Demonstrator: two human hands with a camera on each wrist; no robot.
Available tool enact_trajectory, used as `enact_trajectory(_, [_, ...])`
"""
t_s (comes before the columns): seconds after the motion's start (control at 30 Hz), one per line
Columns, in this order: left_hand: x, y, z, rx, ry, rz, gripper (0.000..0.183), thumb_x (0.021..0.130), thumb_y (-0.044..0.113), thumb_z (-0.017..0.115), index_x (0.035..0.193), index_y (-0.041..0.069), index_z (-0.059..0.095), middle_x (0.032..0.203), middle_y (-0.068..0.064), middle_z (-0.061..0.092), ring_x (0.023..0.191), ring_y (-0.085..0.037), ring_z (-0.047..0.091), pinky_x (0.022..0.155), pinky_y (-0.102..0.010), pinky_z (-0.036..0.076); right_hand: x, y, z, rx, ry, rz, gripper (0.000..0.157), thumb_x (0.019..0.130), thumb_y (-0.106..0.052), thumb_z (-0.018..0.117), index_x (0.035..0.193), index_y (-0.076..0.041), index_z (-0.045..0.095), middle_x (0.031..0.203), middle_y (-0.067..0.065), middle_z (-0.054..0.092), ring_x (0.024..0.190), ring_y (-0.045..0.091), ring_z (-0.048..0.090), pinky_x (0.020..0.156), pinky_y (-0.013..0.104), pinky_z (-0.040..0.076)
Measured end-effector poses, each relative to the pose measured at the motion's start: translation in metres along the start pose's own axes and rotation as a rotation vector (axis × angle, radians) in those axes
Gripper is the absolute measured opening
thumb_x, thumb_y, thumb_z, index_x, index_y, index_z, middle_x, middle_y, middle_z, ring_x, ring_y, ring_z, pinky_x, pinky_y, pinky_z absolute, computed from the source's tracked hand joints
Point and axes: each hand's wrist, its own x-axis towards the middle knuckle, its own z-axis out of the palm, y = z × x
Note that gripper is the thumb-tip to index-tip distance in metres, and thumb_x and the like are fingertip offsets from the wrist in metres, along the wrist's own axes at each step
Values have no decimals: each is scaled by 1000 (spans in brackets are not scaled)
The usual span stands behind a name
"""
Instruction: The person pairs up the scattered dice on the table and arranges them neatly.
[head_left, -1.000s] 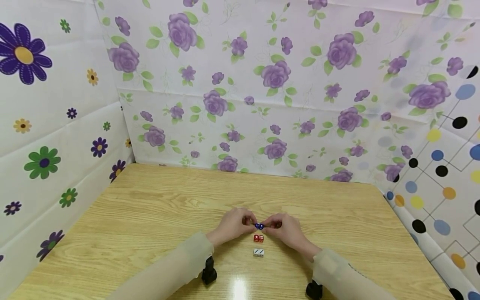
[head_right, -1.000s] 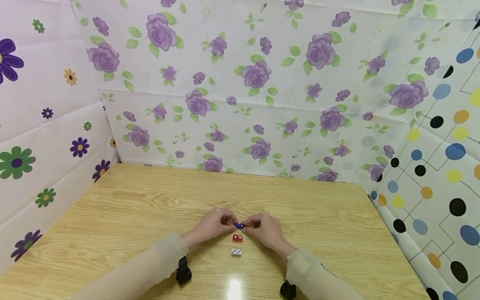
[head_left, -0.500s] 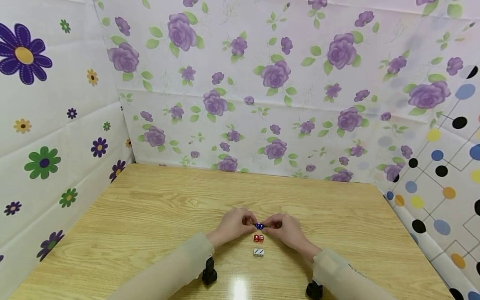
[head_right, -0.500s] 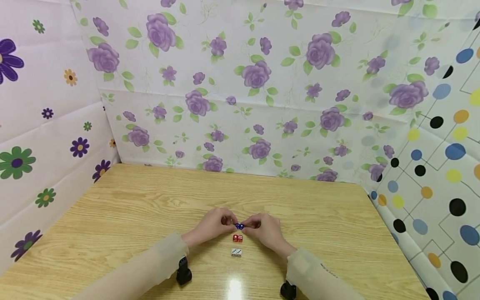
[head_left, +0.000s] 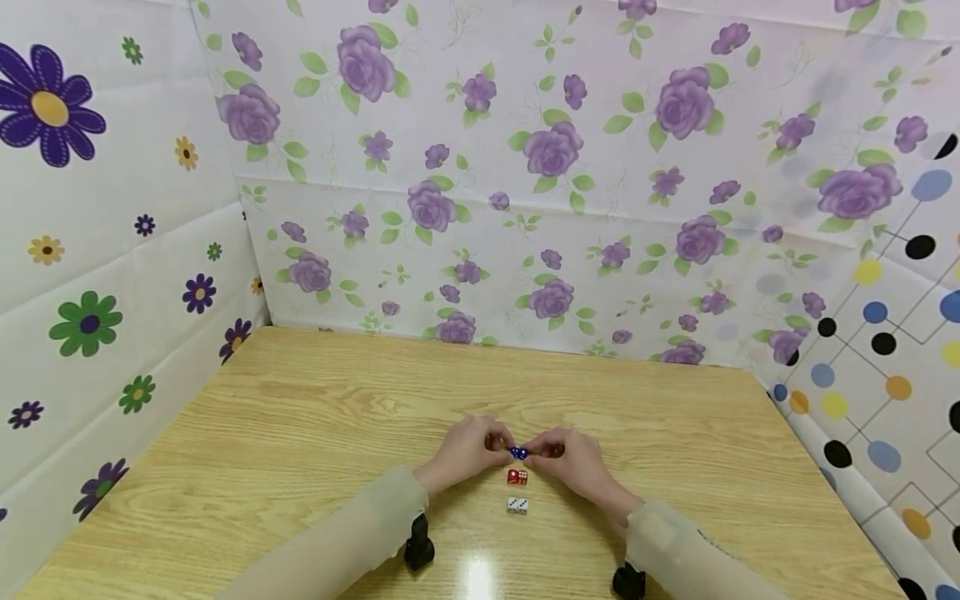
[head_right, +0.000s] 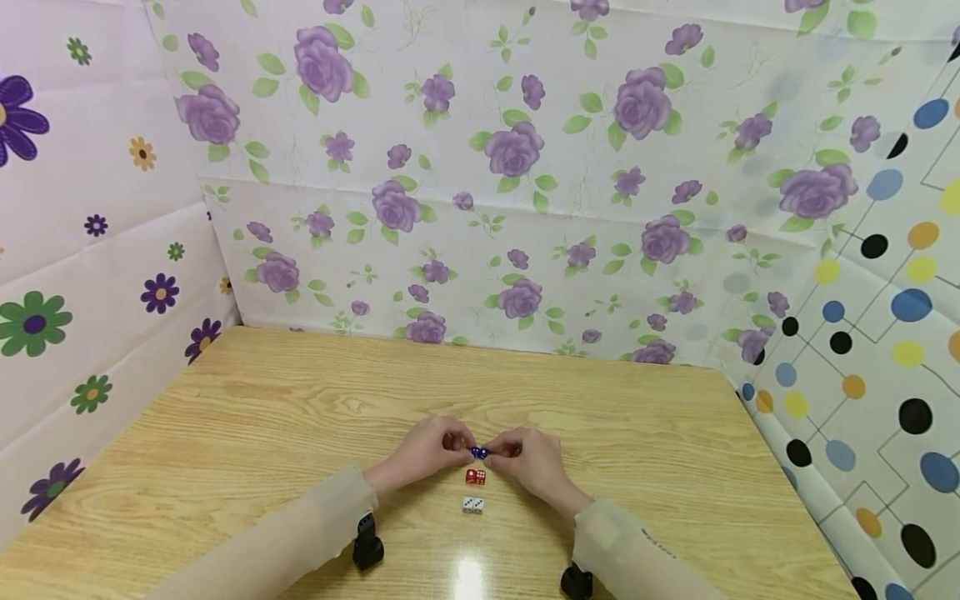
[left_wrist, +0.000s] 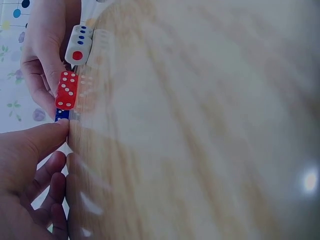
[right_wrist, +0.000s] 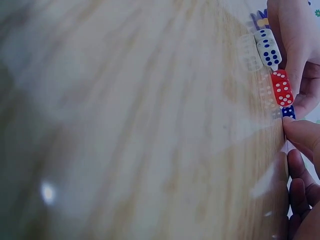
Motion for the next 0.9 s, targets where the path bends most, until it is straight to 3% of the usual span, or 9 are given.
enact_trajectory(0.47, [1,0,-2,-16,-28,-14,9,85,21,78,91,16,74,74,5,61,62,-2,48,62,-21,39,2,2,-1,17,-13,8,12,83,-29,80,93,-34,77,79,-13,65,69,5,53,64,20,41])
enact_trajectory(0.73, [2,0,-6,-63,-80,-1,12,85,18,78,95,12,73,73,4,60,63,-4,48,62,-21,39,1,8,-1,43,-44,12,14,84,-30,78,98,-36,76,80,-12,63,70,7,53,64,21,42])
enact_trajectory(0.9, [1,-2,-12,-97,-139,17,24,85,13,77,106,5,69,81,-4,63,70,-9,52,66,-22,42,0,7,-7,83,-91,-8,17,86,-29,77,103,-30,75,82,-8,63,70,6,53,63,20,43])
